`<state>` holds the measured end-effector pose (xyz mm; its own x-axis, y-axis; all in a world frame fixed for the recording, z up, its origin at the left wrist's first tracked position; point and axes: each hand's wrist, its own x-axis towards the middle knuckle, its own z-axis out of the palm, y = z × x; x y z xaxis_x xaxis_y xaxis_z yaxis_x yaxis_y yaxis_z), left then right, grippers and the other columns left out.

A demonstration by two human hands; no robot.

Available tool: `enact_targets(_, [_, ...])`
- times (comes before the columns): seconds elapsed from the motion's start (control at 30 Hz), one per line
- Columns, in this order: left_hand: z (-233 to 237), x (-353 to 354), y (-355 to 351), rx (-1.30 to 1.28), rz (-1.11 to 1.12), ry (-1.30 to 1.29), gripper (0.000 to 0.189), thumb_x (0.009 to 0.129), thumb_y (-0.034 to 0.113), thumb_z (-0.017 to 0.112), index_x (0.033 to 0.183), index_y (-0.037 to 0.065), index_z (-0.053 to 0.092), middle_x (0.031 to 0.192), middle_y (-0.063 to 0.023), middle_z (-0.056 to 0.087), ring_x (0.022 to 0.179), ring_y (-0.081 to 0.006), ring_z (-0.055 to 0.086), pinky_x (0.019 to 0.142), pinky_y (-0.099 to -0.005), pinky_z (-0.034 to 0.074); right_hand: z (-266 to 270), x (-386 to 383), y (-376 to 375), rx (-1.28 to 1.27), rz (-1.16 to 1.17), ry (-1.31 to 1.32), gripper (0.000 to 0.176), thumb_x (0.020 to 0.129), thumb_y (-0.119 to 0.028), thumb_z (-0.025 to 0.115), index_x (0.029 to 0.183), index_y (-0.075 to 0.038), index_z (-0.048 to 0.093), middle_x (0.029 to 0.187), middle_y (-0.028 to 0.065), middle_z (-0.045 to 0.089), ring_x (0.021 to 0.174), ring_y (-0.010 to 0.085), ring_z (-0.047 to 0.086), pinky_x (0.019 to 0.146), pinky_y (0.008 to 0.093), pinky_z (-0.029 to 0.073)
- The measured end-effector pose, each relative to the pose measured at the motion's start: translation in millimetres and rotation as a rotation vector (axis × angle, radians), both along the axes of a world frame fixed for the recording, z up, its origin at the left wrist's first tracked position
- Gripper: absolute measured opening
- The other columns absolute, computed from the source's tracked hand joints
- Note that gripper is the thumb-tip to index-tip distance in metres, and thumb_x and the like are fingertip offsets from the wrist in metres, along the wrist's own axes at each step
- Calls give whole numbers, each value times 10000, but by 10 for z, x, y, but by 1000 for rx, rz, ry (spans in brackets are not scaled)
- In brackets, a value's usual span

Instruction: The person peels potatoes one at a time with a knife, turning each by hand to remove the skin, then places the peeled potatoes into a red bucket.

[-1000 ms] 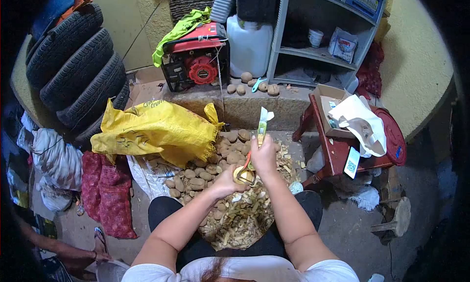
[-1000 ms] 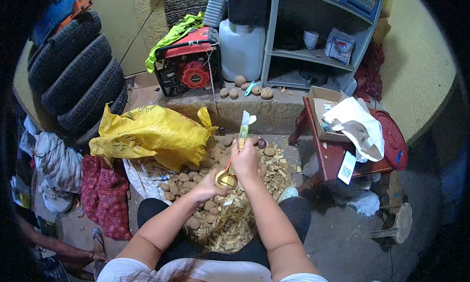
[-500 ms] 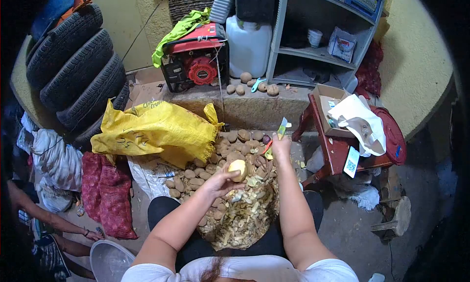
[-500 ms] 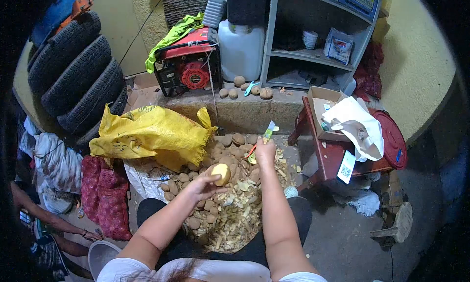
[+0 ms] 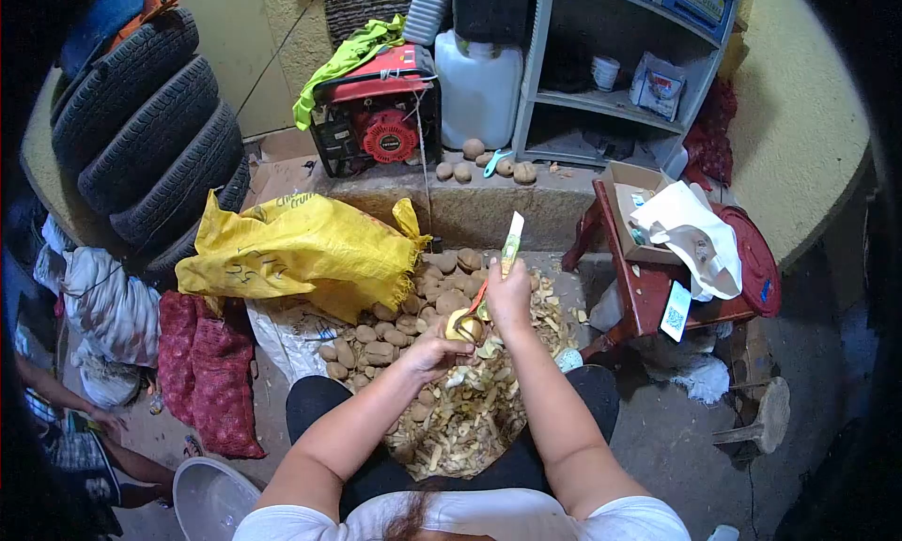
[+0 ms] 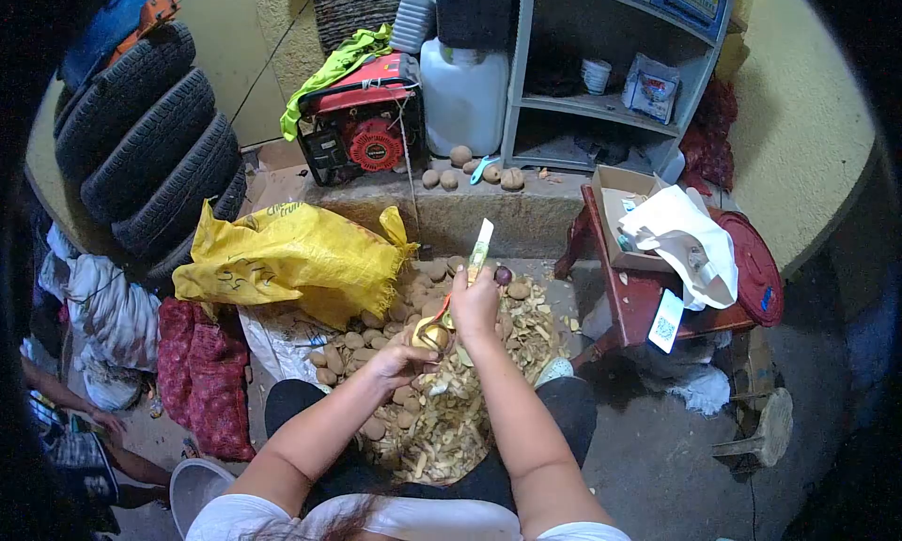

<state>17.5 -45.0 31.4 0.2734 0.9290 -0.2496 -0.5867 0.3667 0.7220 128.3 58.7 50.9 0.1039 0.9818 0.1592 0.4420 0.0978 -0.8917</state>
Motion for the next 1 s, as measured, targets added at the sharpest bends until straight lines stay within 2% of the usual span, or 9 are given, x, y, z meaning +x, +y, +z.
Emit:
enact_targets(0.2, [-115, -30, 27, 1, 13, -22, 626, 571, -107, 562, 1140, 77, 377, 906, -64, 504, 729, -164, 536, 553, -286, 492, 29, 48, 15, -74, 9, 21, 284, 785, -234, 522, 794, 48, 495, 713, 237, 567, 695, 369, 568, 633, 409, 431])
enact_targets(0.33, [3, -17, -9, 37, -23, 17, 647, 592, -91, 596, 1165, 89, 356, 913, -59, 504, 742, -163, 539, 558, -268, 492, -4, 66, 34, -66, 29, 13, 277, 783, -230, 524, 783, 45, 492, 710, 236, 565, 693, 372, 565, 625, 410, 431])
enact_targets(0.43, [91, -13, -19, 68, -32, 96, 641, 591, -65, 657, 1142, 71, 358, 906, -44, 508, 760, -149, 536, 574, -264, 493, 82, 67, -15, -36, -6, -51, 275, 780, -229, 526, 779, 44, 493, 715, 243, 563, 704, 379, 561, 633, 413, 434])
enact_targets(0.5, [60, 12, 2, 175, 7, 381, 639, 569, -40, 711, 1101, 46, 368, 891, -27, 511, 772, -134, 530, 585, -256, 492, 51, 29, -47, -19, 28, -58, 279, 779, -234, 525, 781, 43, 492, 716, 246, 561, 707, 386, 558, 635, 415, 436])
enact_targets(0.53, [35, 7, 9, 174, 8, 379, 639, 569, -40, 711, 1101, 46, 368, 891, -27, 511, 772, -134, 530, 585, -256, 492, 32, 14, -56, -2, 64, -66, 283, 778, -238, 524, 782, 43, 491, 717, 250, 560, 710, 392, 555, 637, 417, 438])
enact_targets(0.67, [-13, -13, 3, 184, -12, 411, 656, 516, -59, 723, 1070, 37, 385, 900, -16, 507, 810, -121, 511, 698, -254, 463, -55, 109, 71, -50, 55, -128, 289, 777, -238, 520, 817, 46, 492, 743, 250, 564, 734, 387, 559, 654, 415, 438])
enact_targets(0.73, [58, -12, -60, 173, -77, 294, 670, 493, -79, 708, 1070, 38, 389, 918, -15, 495, 839, -122, 497, 751, -263, 441, -201, 190, 213, -103, 26, -24, 295, 776, -230, 516, 854, 53, 489, 776, 251, 567, 764, 382, 561, 673, 415, 434])
enact_targets(0.83, [29, -18, -50, 156, -86, 332, 716, 468, -84, 700, 1097, 35, 379, 934, -12, 481, 865, -122, 483, 763, -266, 433, -272, 183, 248, -10, -46, -37, 325, 770, -265, 534, 776, 58, 511, 706, 229, 569, 677, 351, 571, 624, 398, 429])
enact_targets(1.0, [-13, -34, -37, 231, -98, 397, 768, 451, -85, 701, 1132, 34, 366, 964, -12, 475, 904, -120, 465, 785, -261, 418, -247, 150, 209, -42, -13, -89, 310, 770, -255, 537, 792, 54, 516, 716, 222, 572, 696, 349, 571, 642, 399, 427])
